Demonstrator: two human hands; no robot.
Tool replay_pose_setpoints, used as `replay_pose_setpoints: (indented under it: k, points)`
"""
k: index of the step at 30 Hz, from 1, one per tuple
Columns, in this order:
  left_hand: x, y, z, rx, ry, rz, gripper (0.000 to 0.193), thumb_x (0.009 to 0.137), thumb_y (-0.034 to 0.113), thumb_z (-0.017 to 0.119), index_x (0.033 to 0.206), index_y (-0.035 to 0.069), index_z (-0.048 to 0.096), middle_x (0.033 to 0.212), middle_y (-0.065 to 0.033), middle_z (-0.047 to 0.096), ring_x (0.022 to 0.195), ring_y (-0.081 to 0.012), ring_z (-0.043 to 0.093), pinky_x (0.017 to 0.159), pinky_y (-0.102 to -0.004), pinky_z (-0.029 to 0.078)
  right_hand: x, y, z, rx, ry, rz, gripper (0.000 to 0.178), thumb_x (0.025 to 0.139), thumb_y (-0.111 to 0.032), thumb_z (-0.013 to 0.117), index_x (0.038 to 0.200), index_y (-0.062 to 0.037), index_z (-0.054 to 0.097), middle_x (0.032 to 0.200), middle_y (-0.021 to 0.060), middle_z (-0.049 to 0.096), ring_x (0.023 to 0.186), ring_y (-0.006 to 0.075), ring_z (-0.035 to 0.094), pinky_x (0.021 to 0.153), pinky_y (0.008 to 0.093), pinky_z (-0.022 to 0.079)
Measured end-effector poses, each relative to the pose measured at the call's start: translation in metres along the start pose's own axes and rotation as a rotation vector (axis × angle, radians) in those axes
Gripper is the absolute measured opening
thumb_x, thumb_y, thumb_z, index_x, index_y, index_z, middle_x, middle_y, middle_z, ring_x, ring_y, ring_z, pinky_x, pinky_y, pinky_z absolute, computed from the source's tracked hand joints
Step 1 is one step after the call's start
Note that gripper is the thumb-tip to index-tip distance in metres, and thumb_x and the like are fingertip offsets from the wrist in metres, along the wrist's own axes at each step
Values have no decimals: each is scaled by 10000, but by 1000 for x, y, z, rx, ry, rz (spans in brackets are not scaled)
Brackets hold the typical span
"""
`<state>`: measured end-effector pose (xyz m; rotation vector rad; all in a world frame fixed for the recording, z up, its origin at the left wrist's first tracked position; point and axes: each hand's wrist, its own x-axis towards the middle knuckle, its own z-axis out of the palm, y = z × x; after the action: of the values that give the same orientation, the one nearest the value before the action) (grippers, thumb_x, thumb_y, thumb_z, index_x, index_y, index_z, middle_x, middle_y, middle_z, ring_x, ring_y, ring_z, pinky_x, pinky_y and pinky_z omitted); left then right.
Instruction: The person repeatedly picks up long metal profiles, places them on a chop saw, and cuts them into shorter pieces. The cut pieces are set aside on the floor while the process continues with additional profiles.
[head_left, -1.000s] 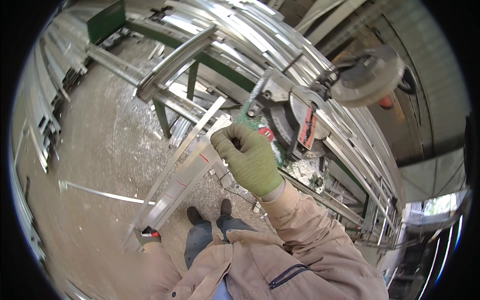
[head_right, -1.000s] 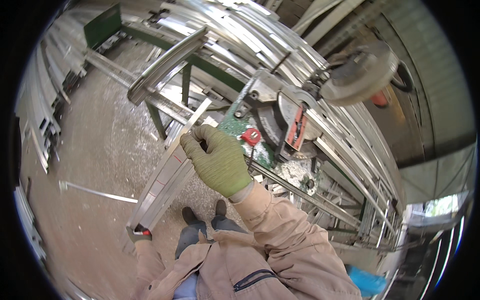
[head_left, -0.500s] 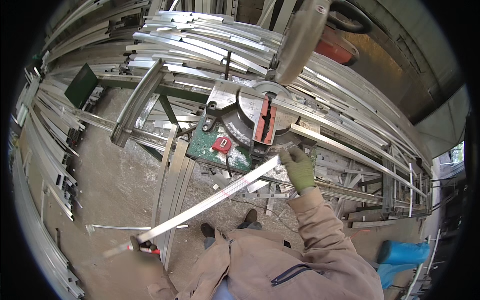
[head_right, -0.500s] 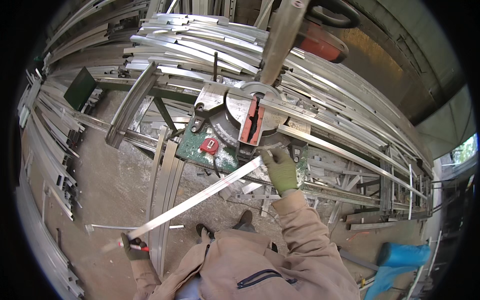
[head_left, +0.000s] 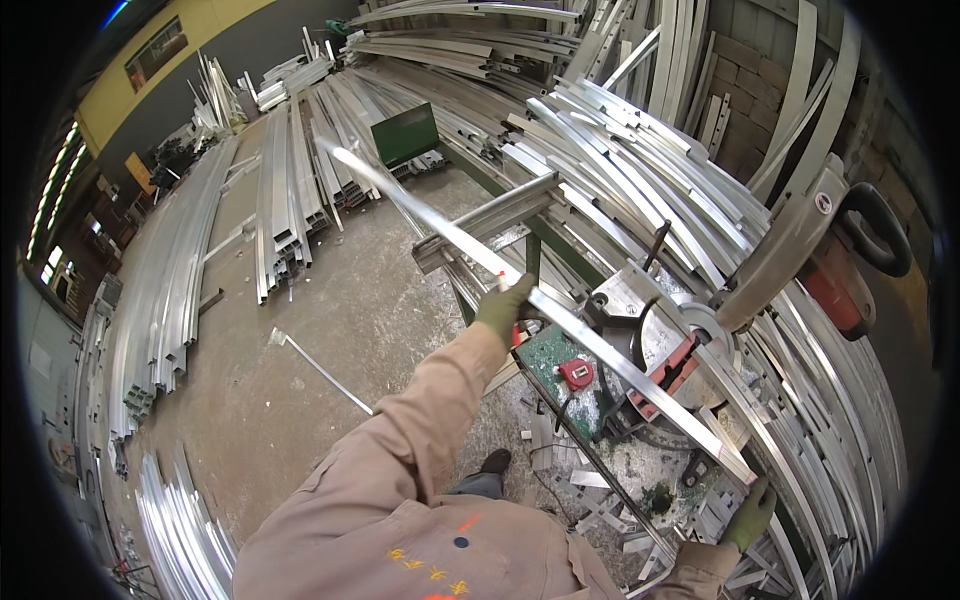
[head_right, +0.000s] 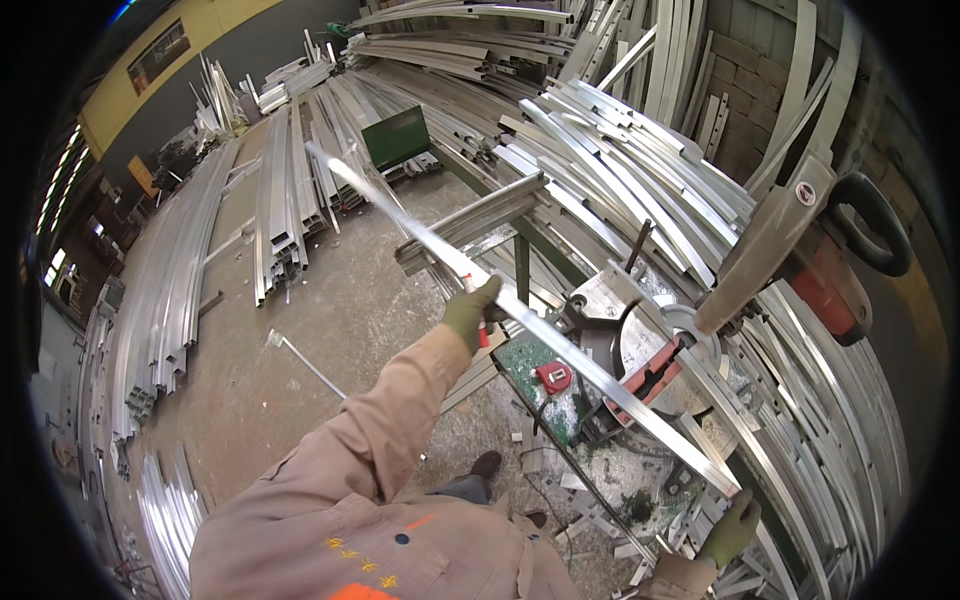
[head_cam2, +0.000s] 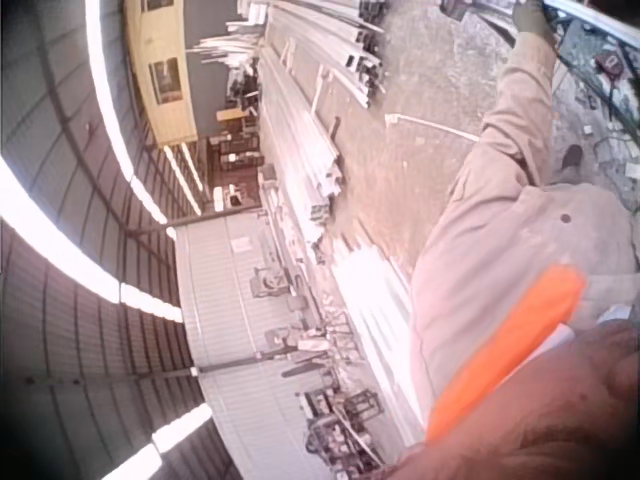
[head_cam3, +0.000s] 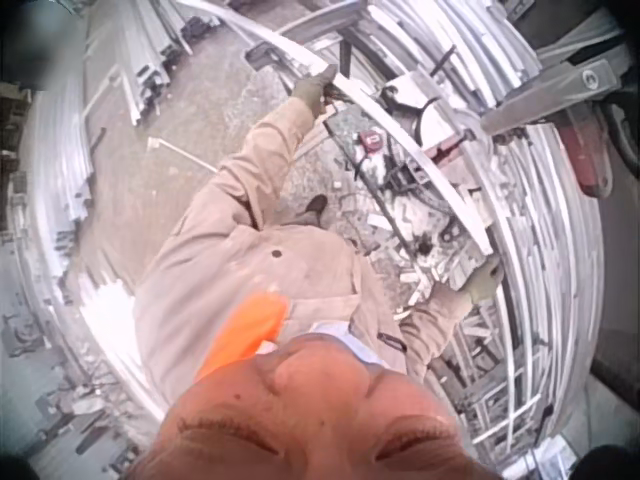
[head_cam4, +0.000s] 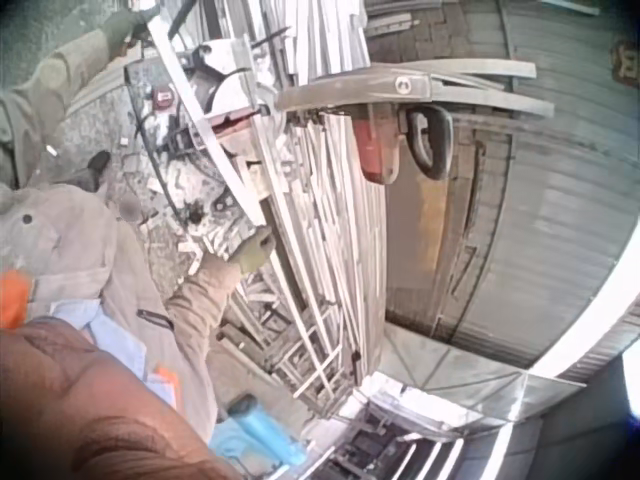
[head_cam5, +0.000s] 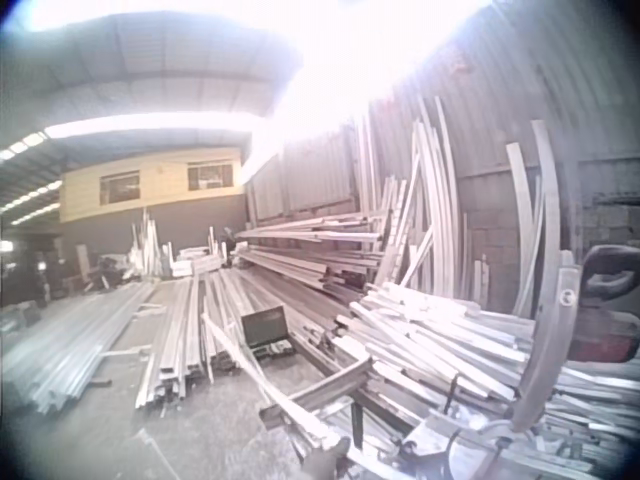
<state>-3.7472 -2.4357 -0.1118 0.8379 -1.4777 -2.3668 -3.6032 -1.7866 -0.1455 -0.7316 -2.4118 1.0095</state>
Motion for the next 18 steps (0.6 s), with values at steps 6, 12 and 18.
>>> replay_pose_setpoints:
  k: [6, 12, 18]
  points:
    - [103, -28, 71, 274, -194, -147, 538, 1081, 547, 881, 1144, 18, 802, 988, -97, 816, 746, -181, 743, 546, -357, 510, 5, 4, 3, -80, 75, 92, 600, 1206, -544, 669, 1251, 42, 790, 1157, 187, 849, 1035, 309, 753, 967, 463, 583]
    - [236, -59, 89, 424, -466, -407, 737, 1198, 690, 595, 1565, 60, 698, 1578, -180, 750, 1264, -325, 703, 817, -591, 607, 36, -19, 42, -114, 42, 181, 634, 1208, -562, 647, 1503, -14, 772, 1409, 219, 845, 1239, 345, 795, 1091, 474, 574]
    - [272, -48, 85, 473, -383, -288, 782, 1091, 680, 807, 1529, 40, 705, 1354, -220, 831, 879, -255, 693, 671, -391, 517, 59, -44, 99, -297, 94, 171, 572, 1115, -613, 700, 1222, -83, 885, 1216, 242, 872, 1187, 484, 810, 1022, 568, 609]
